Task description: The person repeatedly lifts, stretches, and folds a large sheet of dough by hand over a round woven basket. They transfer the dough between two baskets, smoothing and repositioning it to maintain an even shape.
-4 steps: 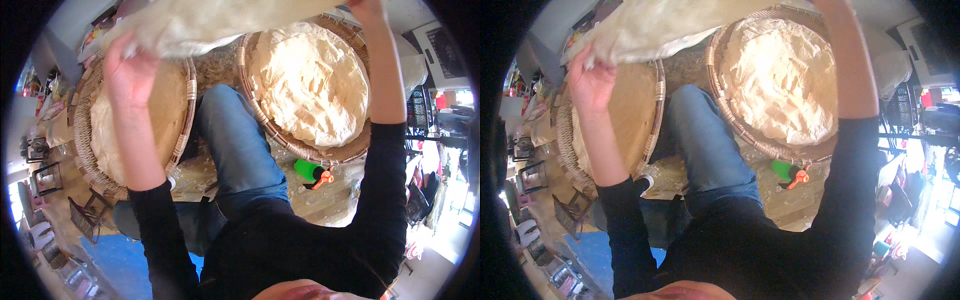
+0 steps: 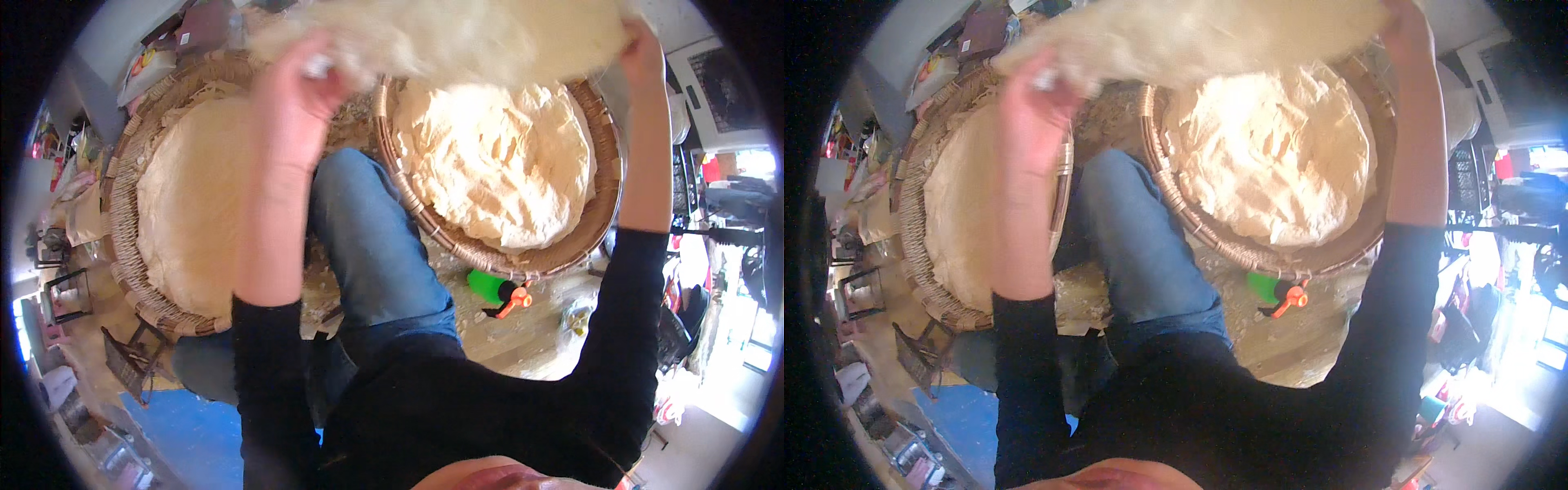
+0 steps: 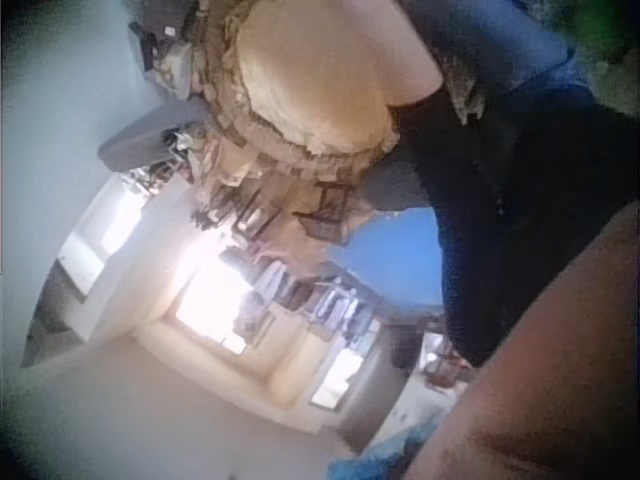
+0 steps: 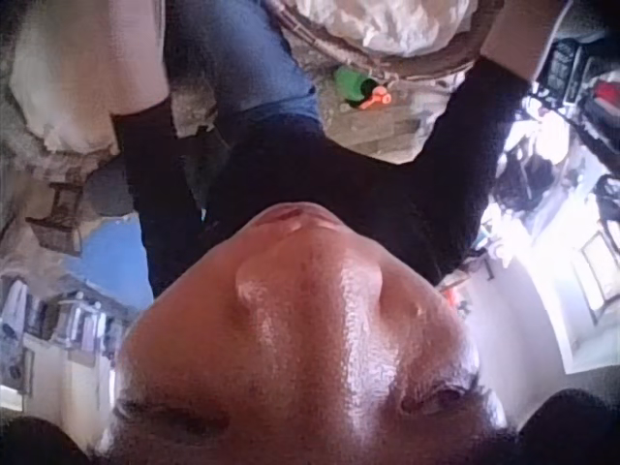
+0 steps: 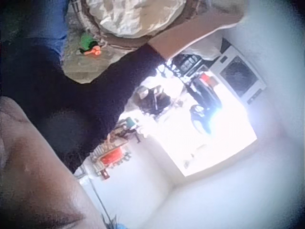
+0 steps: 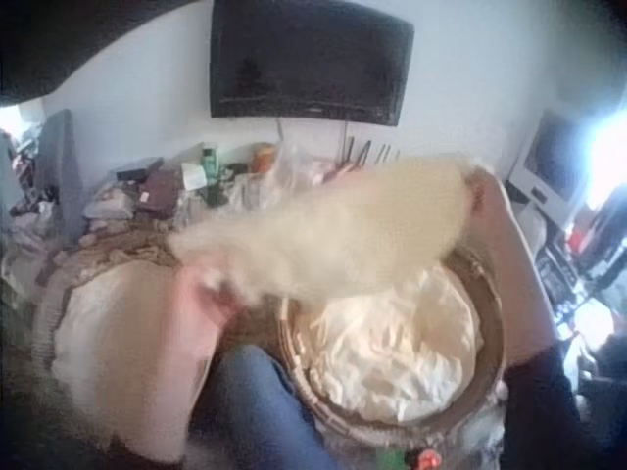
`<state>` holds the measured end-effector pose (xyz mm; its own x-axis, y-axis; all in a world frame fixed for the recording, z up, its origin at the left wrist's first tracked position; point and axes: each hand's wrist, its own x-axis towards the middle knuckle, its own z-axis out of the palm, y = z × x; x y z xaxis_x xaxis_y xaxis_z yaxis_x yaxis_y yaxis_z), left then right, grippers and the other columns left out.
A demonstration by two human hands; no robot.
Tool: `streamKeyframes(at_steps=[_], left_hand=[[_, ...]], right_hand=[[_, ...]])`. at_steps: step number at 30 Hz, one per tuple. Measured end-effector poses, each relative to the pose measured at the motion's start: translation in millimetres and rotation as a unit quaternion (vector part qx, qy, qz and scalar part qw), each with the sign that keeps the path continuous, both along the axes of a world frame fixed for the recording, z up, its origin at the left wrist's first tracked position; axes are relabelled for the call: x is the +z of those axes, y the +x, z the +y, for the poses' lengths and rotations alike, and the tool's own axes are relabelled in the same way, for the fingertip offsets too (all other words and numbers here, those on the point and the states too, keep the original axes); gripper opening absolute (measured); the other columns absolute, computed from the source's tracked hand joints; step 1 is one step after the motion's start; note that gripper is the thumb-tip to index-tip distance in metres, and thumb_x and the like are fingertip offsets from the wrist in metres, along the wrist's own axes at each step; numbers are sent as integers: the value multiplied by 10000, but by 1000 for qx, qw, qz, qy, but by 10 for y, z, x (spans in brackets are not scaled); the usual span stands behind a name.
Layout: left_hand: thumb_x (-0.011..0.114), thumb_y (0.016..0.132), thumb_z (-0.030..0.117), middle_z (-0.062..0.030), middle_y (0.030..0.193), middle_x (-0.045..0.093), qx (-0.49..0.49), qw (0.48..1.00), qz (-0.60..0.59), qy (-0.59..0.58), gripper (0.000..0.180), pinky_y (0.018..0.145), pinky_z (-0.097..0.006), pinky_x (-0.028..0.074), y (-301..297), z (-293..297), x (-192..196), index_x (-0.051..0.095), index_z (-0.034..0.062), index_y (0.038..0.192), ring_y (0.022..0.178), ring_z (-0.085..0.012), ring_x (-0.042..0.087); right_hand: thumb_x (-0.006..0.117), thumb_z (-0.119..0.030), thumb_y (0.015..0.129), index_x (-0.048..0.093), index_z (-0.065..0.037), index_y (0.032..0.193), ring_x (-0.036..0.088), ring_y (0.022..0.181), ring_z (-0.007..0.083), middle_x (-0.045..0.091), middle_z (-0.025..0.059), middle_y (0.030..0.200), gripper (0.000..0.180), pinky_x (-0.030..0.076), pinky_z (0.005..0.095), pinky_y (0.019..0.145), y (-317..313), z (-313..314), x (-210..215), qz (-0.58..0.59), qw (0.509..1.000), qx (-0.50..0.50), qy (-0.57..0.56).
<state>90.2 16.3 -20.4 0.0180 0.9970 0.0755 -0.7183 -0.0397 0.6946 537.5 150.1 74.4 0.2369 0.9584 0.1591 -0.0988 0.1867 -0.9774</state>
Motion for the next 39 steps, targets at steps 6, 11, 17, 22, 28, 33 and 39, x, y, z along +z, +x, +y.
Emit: streamKeyframes(at_steps=[6, 11, 17, 22, 28, 33, 39], left_hand=[[638, 914, 173, -110, 1007, 682, -59, 976, 33, -207, 286, 742, -290, 591, 1310, -334, -894, 634, -35, 1110, 847, -173, 687], [595, 922, 133, -130, 1010, 645, -132, 916, 11, -379, 256, 756, -313, 591, 1739, -699, -1604, 559, -62, 1085, 817, -213, 680], [616, 910, 204, -123, 908, 610, -247, 864, 367, -242, 252, 737, -375, 549, 1633, -774, -1774, 528, 4, 1034, 876, -262, 653], [643, 857, 260, -125, 1009, 644, -92, 590, 778, 192, 240, 875, -493, 450, 1632, -604, -1850, 644, 86, 1022, 984, -325, 621], [636, 861, 260, -104, 1053, 646, -168, 532, 813, 166, 175, 930, -507, 408, 1634, -624, -1930, 694, 120, 948, 1073, -288, 593], [660, 837, 152, -90, 1099, 638, 26, 688, 677, 258, 146, 967, -442, 433, 1277, -775, -1721, 688, 91, 966, 1184, -306, 546], [658, 852, 98, -118, 1158, 619, 194, 673, 682, 209, 185, 923, -423, 477, -179, -1084, -1585, 656, 60, 1033, 1103, -322, 592]], right_hand=[[578, -155, 807, 571, -19, 1215, 642, 939, 226, 661, 88, 1024, 429, 536, 370, 867, 1289, -262, -1196, -72, 988, -91, -102], [622, -51, 748, 604, -105, 1107, 614, 824, 153, 636, 27, 921, 364, 521, 295, 730, 1814, -667, -2606, -153, 959, -116, -208], [681, -249, 827, 401, -147, 1435, 411, 1330, 326, 431, 179, 1426, 677, 333, 463, 1094, 1261, -1258, -3216, -661, 721, -137, -156], [435, -485, 969, 244, -184, 1540, 156, 1488, 246, 241, 32, 1597, 673, 114, 487, 1201, 777, -1495, -3509, -793, 585, -57, -161], [309, -607, 955, 191, -144, 1551, 110, 1492, 304, 139, 45, 1624, 765, 105, 504, 1196, 774, -1397, -3500, -744, 533, 28, -402], [547, -440, 935, 495, -66, 1376, 417, 1350, 304, 475, 136, 1427, 580, 340, 442, 1102, -118, -1441, -2648, -632, 736, 90, -224], [622, -309, 960, 650, -95, 984, 576, 724, 136, 617, 68, 830, 217, 524, 311, 750, -1806, -2322, -1412, 101, 866, 484, 75]])
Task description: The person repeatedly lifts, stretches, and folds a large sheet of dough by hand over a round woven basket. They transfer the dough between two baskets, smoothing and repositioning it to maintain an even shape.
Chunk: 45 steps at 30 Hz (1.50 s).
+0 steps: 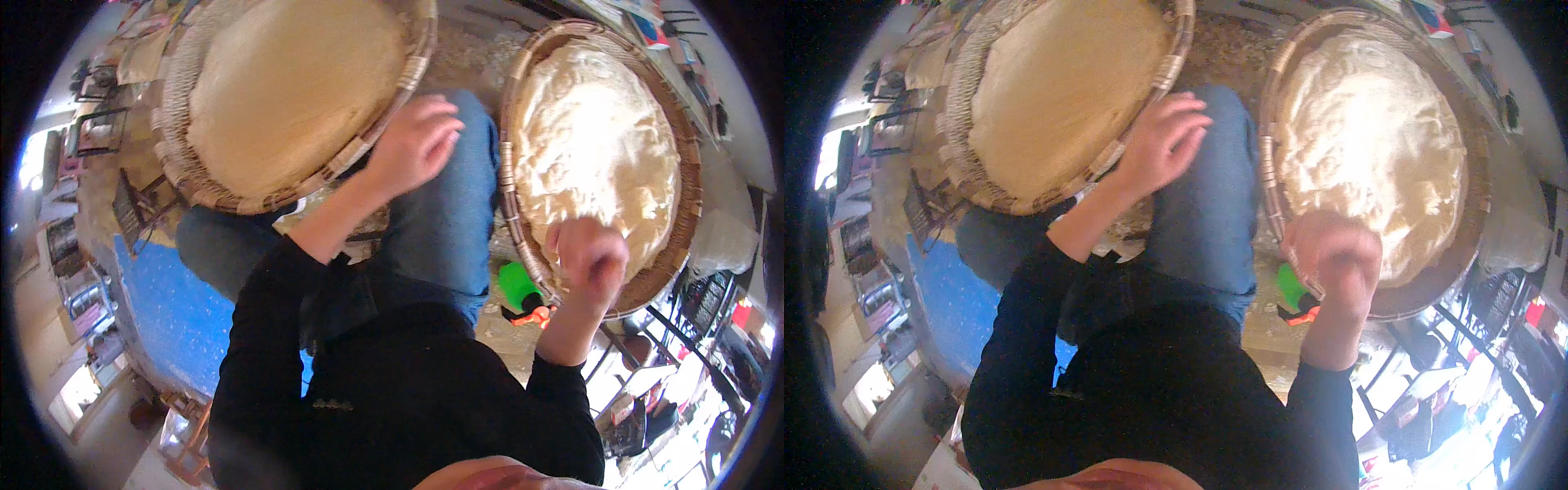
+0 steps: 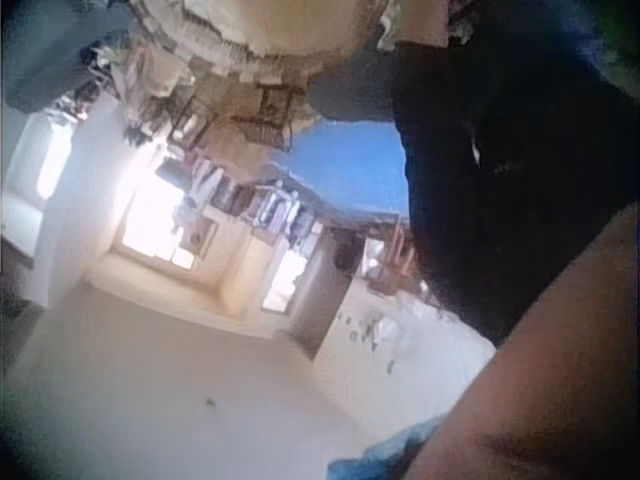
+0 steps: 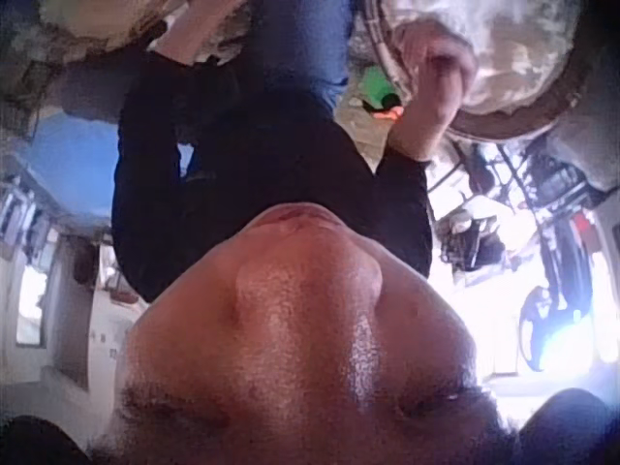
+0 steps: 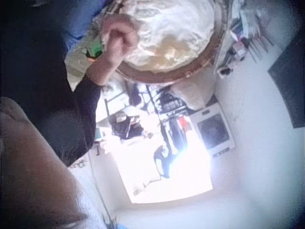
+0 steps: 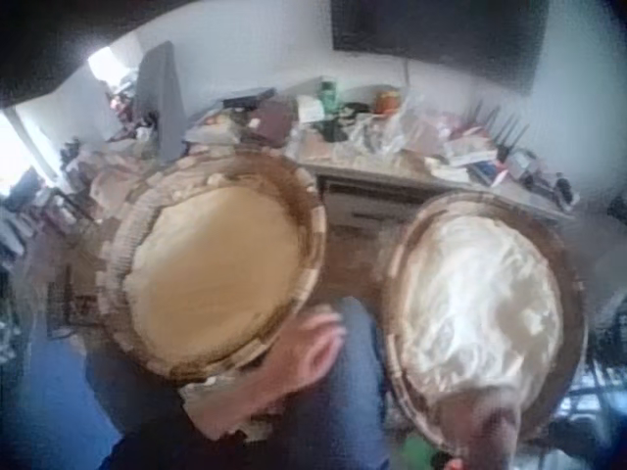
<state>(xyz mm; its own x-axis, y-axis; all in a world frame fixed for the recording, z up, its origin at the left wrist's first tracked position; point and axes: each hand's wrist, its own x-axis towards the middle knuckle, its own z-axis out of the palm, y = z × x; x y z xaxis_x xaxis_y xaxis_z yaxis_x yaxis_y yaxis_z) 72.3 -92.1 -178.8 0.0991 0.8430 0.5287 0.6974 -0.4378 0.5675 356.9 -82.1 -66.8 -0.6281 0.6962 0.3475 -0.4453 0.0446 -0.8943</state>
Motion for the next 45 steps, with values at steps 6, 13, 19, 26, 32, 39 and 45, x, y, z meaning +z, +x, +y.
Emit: streamKeyframes(at_steps=[6, 13, 19, 26, 32, 39, 45], left_hand=[[645, 872, 180, -204, 1200, 575, 75, 970, 143, -183, 373, 901, -452, 479, -1464, -558, -96, 556, 7, 1191, 1068, -394, 576], [744, 775, 218, -204, 1282, 526, 28, 906, 230, -353, 662, 960, -480, 452, -2009, -1069, -214, 445, 32, 1336, 1163, -399, 533], [793, 701, 188, -183, 1269, 543, 47, 894, 293, -336, 729, 893, -473, 475, -1921, -971, -283, 437, 28, 1317, 1143, -368, 554], [816, 647, 207, -157, 1153, 575, 114, 903, 314, -270, 698, 814, -469, 489, -1858, -973, -254, 468, -1, 1216, 999, -355, 608], [716, 737, 215, -150, 1097, 575, 110, 919, 303, -225, 528, 729, -494, 495, -1808, -945, -246, 485, 11, 1165, 922, -340, 611], [581, 804, 130, -215, 924, 629, 222, 922, 97, -301, 307, 706, -502, 498, -2169, -820, -213, 556, 14, 1086, 850, -410, 622], [566, 836, 103, -209, 853, 663, 192, 932, 82, -297, 199, 718, -480, 497, -2414, -792, -376, 645, 58, 1012, 878, -401, 648]], right_hand=[[584, -545, 922, 715, -147, 1009, 522, 551, 136, 523, 45, 705, 427, 447, 266, 522, -1221, -366, 701, 354, 856, 371, -75], [595, -560, 908, 718, -146, 1016, 526, 546, 134, 536, 43, 709, 445, 450, 262, 524, -1794, -618, 874, 354, 815, 454, -72], [604, -573, 896, 721, -144, 1022, 529, 541, 132, 547, 42, 713, 462, 453, 258, 525, -2060, -773, 860, 312, 828, 459, -70], [614, -588, 882, 725, -143, 1029, 532, 536, 129, 560, 41, 718, 481, 456, 255, 527, -2356, -935, 874, 265, 847, 456, -59], [647, -474, 877, 703, -79, 1010, 563, 603, 154, 619, 66, 790, 421, 460, 285, 569, -2567, -722, 565, 151, 918, 364, 40], [612, -113, 924, 669, -25, 1030, 628, 839, 189, 639, 84, 928, 149, 497, 296, 750, -2673, -586, -310, -419, 893, -11, 161], [646, -162, 864, 646, -66, 1065, 618, 978, 339, 635, 134, 1022, 222, 500, 407, 848, -3179, -272, -1078, -421, 821, -29, 385]])
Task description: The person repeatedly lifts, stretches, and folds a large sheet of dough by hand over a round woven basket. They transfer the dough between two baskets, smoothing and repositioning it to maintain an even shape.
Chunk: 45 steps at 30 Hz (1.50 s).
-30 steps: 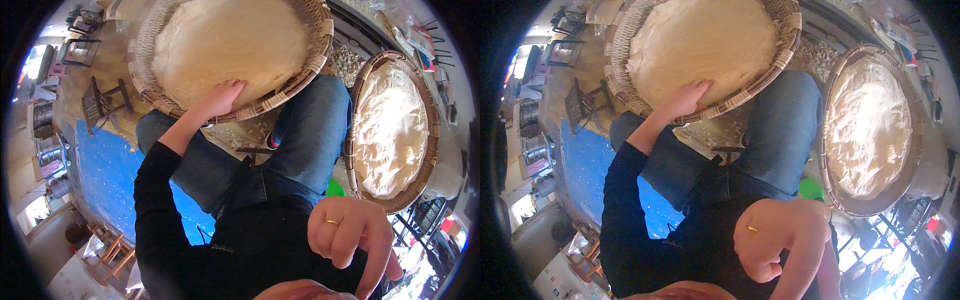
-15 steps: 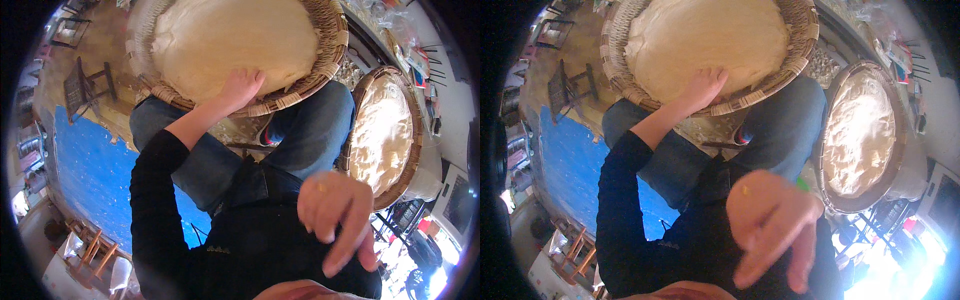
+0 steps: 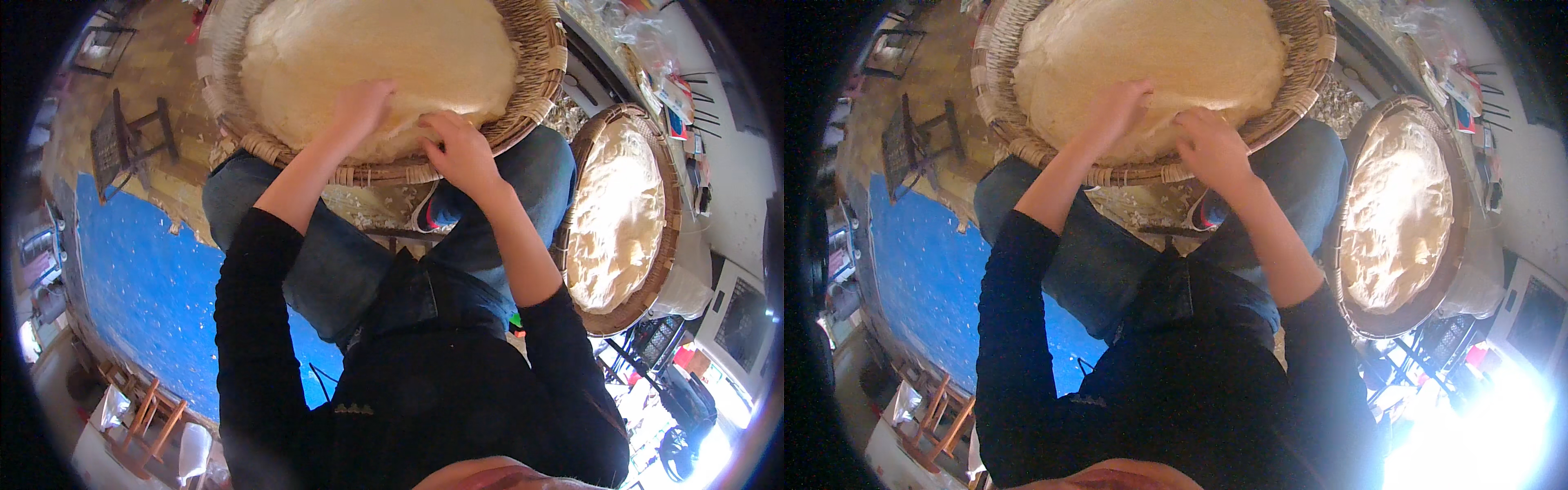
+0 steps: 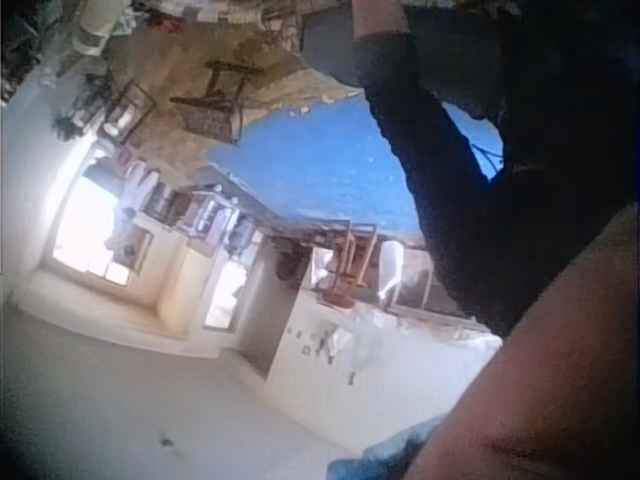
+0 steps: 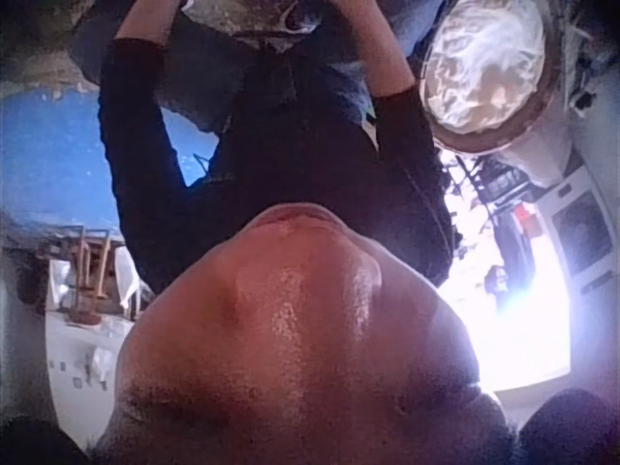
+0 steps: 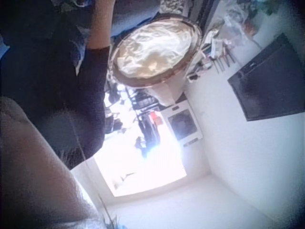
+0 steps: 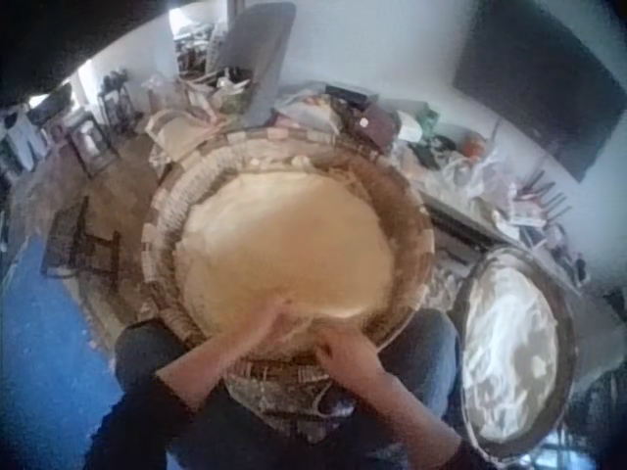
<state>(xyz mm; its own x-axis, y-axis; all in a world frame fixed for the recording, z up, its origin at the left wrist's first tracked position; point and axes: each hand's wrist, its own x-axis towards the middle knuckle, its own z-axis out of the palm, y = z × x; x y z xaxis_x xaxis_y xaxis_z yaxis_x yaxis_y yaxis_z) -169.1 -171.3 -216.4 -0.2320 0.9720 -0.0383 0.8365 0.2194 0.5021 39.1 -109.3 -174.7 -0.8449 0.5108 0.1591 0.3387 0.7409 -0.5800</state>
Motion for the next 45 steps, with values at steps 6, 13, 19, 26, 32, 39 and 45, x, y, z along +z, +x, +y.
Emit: streamKeyframes(at_steps=[6, 13, 19, 26, 32, 39, 45], left_hand=[[579, 863, 150, -172, 922, 689, 72, 993, -88, -29, 238, 716, -452, 511, -234, 151, -249, 687, 127, 1074, 843, -369, 658], [623, 824, 111, -114, 928, 708, 170, 970, -44, 169, 207, 716, -430, 518, -560, 248, 311, 703, 116, 1015, 850, -329, 669], [636, 729, 114, -71, 860, 663, 51, 951, 213, 221, 143, 754, -413, 496, -186, 117, 799, 675, 132, 865, 848, -260, 639], [603, 772, 168, -70, 939, 627, -36, 923, 246, 295, 136, 751, -384, 485, 305, 60, 684, 615, 105, 892, 868, -260, 618], [605, 848, 180, -148, 933, 635, -4, 991, 99, 87, 127, 739, -445, 513, 268, -28, 237, 608, 65, 902, 917, -325, 629], [632, 833, 214, -179, 1051, 667, -19, 973, 87, -212, 299, 781, -421, 545, -479, -34, -361, 643, 22, 1062, 1018, -329, 645], [632, 828, 208, -154, 1066, 660, 23, 965, 128, -227, 270, 806, -429, 525, -534, -125, -392, 646, 41, 1040, 1039, -304, 628]], right_hand=[[601, -355, 893, 666, -132, 1093, 623, 1005, 309, 628, 99, 1058, 307, 493, 436, 840, -338, -18, -180, -212, 963, 39, 164], [532, -517, 913, 686, -127, 1085, 646, 971, 309, 632, 96, 1096, 454, 511, 459, 830, -276, -57, -108, -309, 949, 33, 50], [543, -528, 915, 633, -134, 1189, 619, 1042, 304, 609, 129, 1202, 488, 471, 463, 956, -519, -127, 31, 67, 892, -135, -426], [598, -312, 900, 477, -4, 1258, 627, 959, 300, 612, 175, 1074, 487, 515, 452, 880, -922, 479, -236, 292, 569, -195, -743], [653, -79, 832, 530, 7, 1081, 635, 732, 217, 625, 117, 900, 290, 567, 320, 663, -1108, 1297, -104, 353, 519, -342, -699], [683, -79, 839, 570, 44, 913, 667, 768, 223, 653, 120, 866, 182, 596, 285, 696, -772, 1071, -167, 329, 604, -330, -647], [651, -176, 913, 596, 50, 1130, 666, 973, 229, 672, 145, 1055, 318, 563, 289, 830, -521, 170, 315, -71, 734, -101, -668]])
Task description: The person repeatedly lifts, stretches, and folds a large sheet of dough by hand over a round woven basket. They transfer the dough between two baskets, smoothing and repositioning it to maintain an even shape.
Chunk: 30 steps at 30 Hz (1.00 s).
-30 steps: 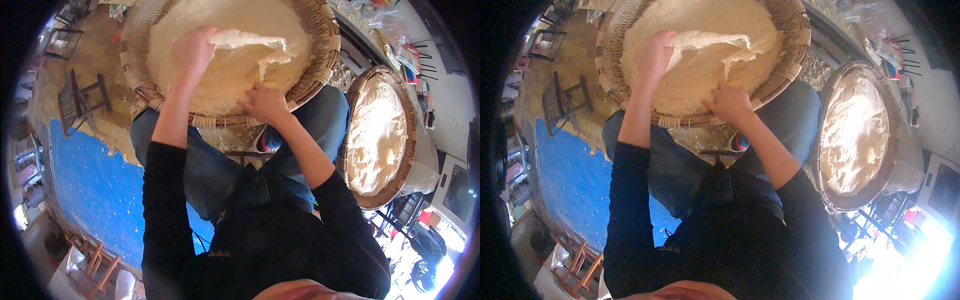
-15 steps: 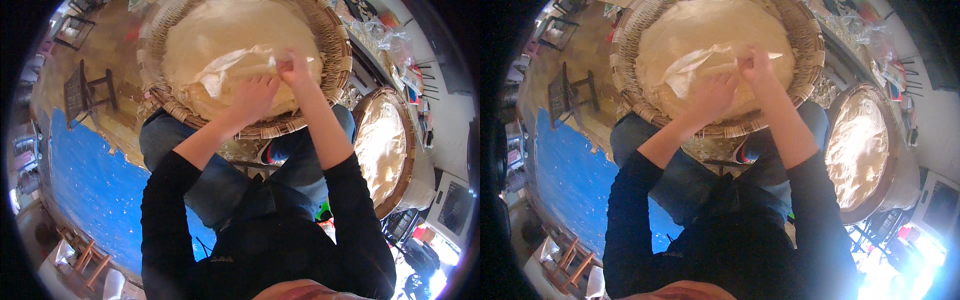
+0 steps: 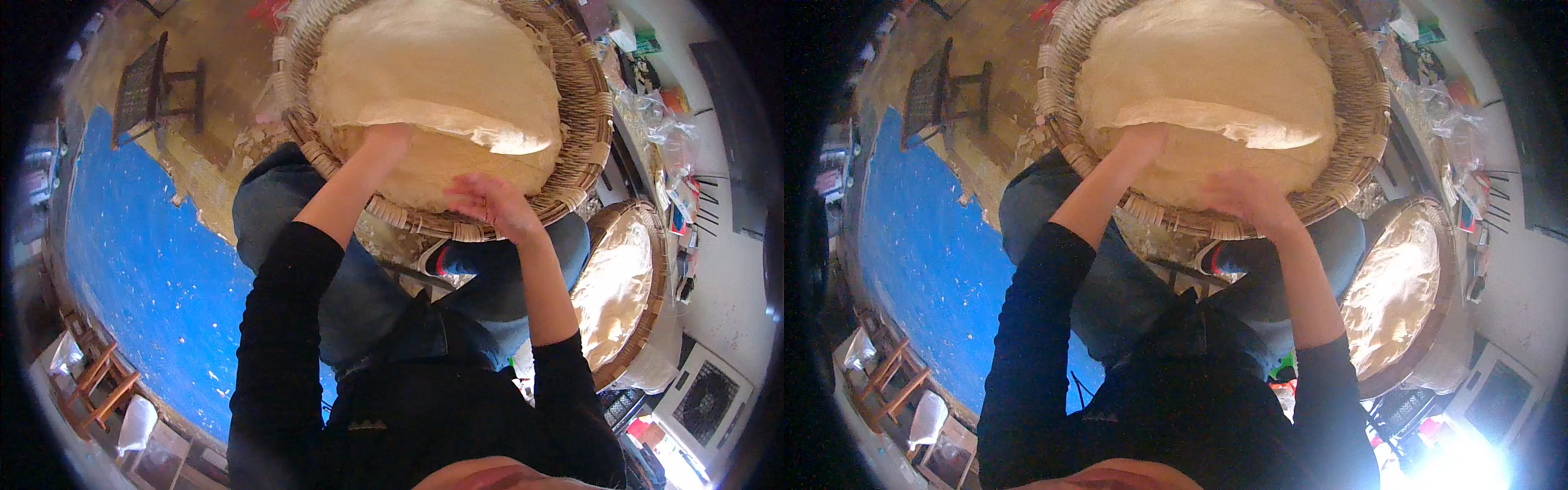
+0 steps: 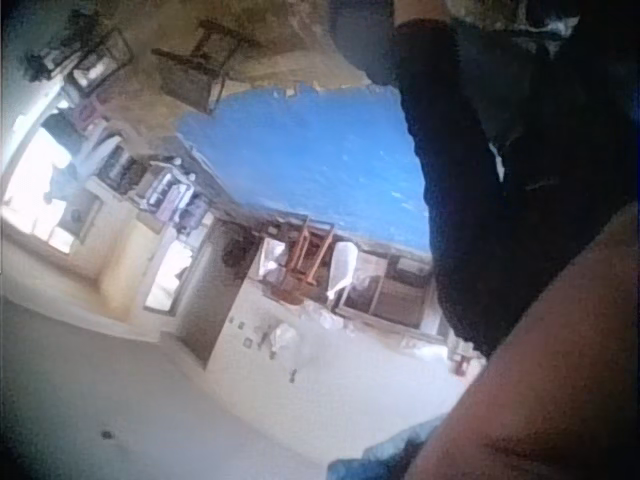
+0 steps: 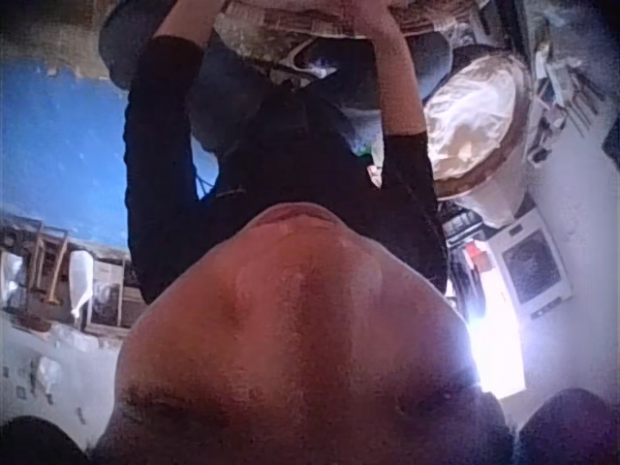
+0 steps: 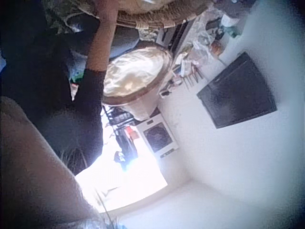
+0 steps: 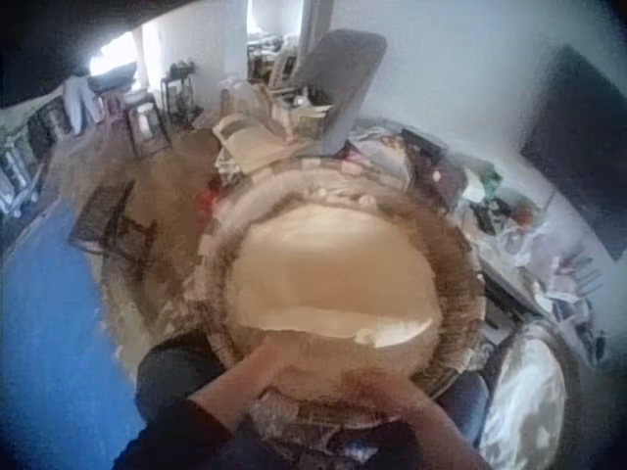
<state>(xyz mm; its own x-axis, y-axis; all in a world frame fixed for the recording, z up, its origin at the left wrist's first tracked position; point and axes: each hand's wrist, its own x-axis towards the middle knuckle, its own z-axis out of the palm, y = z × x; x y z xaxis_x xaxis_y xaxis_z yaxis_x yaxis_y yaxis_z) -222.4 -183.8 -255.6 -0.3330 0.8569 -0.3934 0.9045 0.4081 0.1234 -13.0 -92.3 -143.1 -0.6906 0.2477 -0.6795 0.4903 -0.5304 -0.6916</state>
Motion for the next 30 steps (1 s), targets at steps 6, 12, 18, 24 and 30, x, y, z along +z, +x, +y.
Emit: streamKeyframes(at_steps=[6, 12, 18, 24, 30], left_hand=[[632, 824, 202, -129, 1080, 653, 39, 997, 63, 30, 240, 830, -436, 504, 20, -104, 20, 650, 60, 1018, 1061, -280, 611], [632, 820, 196, -104, 1095, 647, 75, 991, 96, 52, 212, 854, -444, 484, -86, -307, 81, 654, 80, 996, 1083, -255, 593], [646, 791, 163, -106, 1058, 648, 102, 987, 86, 86, 319, 889, -459, 473, -166, -367, 75, 642, 32, 1082, 1063, -273, 605], [652, 791, 182, -123, 1088, 616, 67, 993, 85, 48, 341, 862, -470, 477, -199, -327, 27, 647, 59, 1109, 1078, -288, 581], [609, 841, 225, -98, 1242, 533, 68, 994, 73, -45, 320, 885, -489, 404, -201, -273, 10, 656, 118, 1139, 1193, -272, 461]], right_hand=[[693, -130, 784, 603, -72, 1186, 642, 1010, 332, 673, 136, 1032, 416, 449, 453, 974, -883, -359, 149, 290, 597, 203, 720], [556, -167, 855, 636, -70, 1055, 650, 970, 354, 683, 160, 972, 237, 488, 484, 835, -1732, -442, -366, 34, 536, 420, 731], [549, -205, 889, 676, -50, 1016, 646, 938, 337, 678, 181, 980, 237, 497, 461, 815, -1818, 730, -329, 57, 624, 333, 705], [508, -384, 906, 673, -149, 1120, 628, 1039, 348, 680, 121, 1099, 358, 487, 455, 887, -1323, 2188, 473, -89, 502, 205, 836], [484, -497, 903, 638, -300, 1201, 620, 1087, 341, 662, 106, 1177, 388, 486, 446, 913, -782, 3062, 1289, -257, 463, 106, 842]])
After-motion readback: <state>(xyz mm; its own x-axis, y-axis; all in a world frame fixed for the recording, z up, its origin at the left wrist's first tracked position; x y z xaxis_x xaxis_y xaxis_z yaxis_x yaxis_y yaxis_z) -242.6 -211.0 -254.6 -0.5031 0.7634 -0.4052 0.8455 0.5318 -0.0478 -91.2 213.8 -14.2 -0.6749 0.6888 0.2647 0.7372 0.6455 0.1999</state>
